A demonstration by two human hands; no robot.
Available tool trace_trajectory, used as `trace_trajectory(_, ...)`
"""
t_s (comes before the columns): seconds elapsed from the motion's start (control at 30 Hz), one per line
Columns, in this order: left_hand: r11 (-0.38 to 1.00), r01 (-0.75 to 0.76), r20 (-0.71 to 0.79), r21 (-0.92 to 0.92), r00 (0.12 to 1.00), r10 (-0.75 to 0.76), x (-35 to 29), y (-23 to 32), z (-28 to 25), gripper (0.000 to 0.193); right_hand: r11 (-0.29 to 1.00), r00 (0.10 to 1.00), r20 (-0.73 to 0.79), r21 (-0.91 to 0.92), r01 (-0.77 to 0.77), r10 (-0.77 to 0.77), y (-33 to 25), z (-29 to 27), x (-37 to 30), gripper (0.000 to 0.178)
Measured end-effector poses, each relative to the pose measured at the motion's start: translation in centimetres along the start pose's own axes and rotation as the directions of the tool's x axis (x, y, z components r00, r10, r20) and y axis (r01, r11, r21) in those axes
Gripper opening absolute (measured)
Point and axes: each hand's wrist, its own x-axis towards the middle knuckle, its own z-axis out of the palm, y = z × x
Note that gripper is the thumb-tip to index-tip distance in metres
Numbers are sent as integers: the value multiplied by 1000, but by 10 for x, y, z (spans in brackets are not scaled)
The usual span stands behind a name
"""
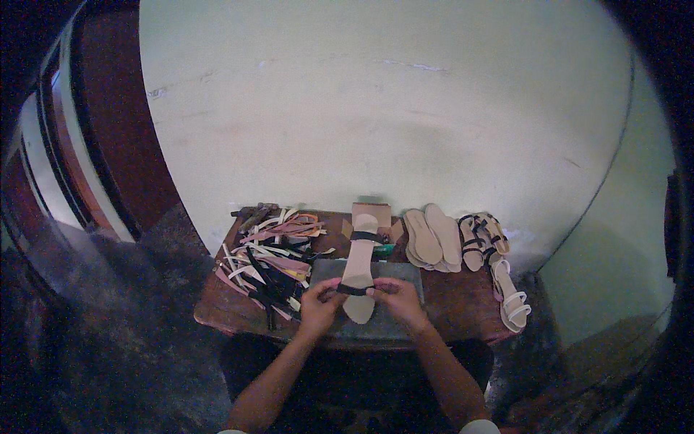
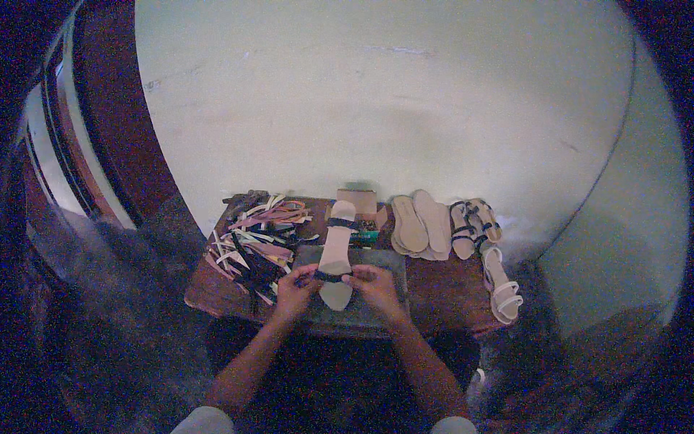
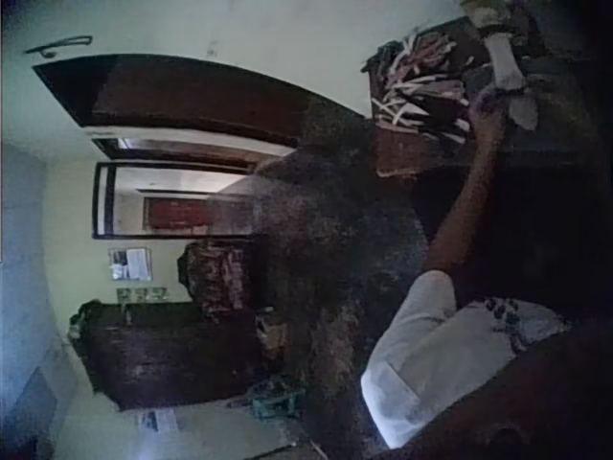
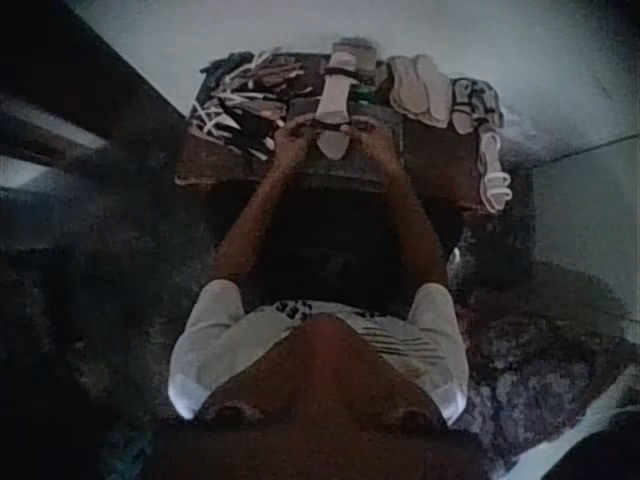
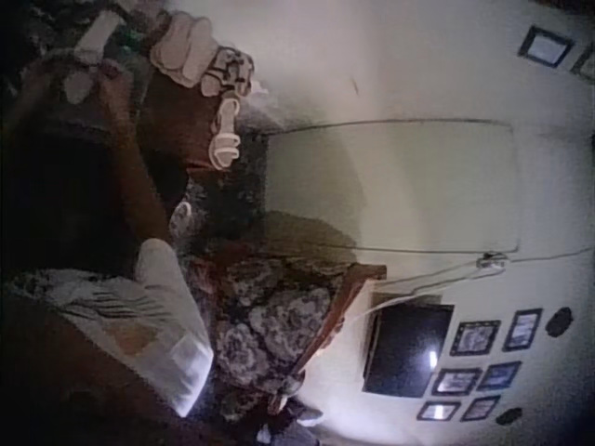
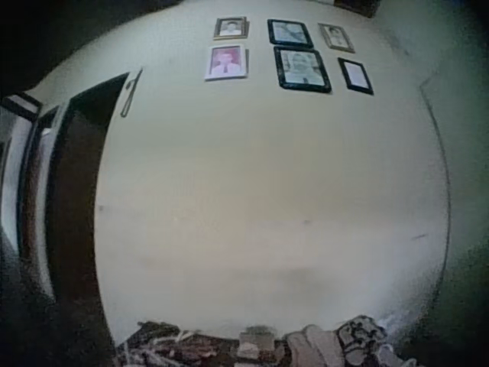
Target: The person assembles a sandal by attaching black straps to a beige sole. They position the straps across the sole and secure them using small metal fasteners, handling the components by hand.
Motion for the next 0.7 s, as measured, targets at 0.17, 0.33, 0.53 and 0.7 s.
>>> trace_trajectory(0.17,987,75,-89,141,994,-63,9,-3,-4,37,998,996,84,-60,-27,32,4,-1,10,43)
trace_trajectory(0.33,994,34,-107,103,994,-23,12,3,3,37,972,988,107,-196,130,-110,11,-10,24,36)
trace_trajectory(0.53,983,-43,-91,176,994,60,-4,4,13,35,996,998,59,92,-17,12,25,-9,5,34)
trace_trajectory(0.7,990,-22,-155,137,987,44,1,-18,11,35,998,990,130,17,-61,58,7,-9,2,41)
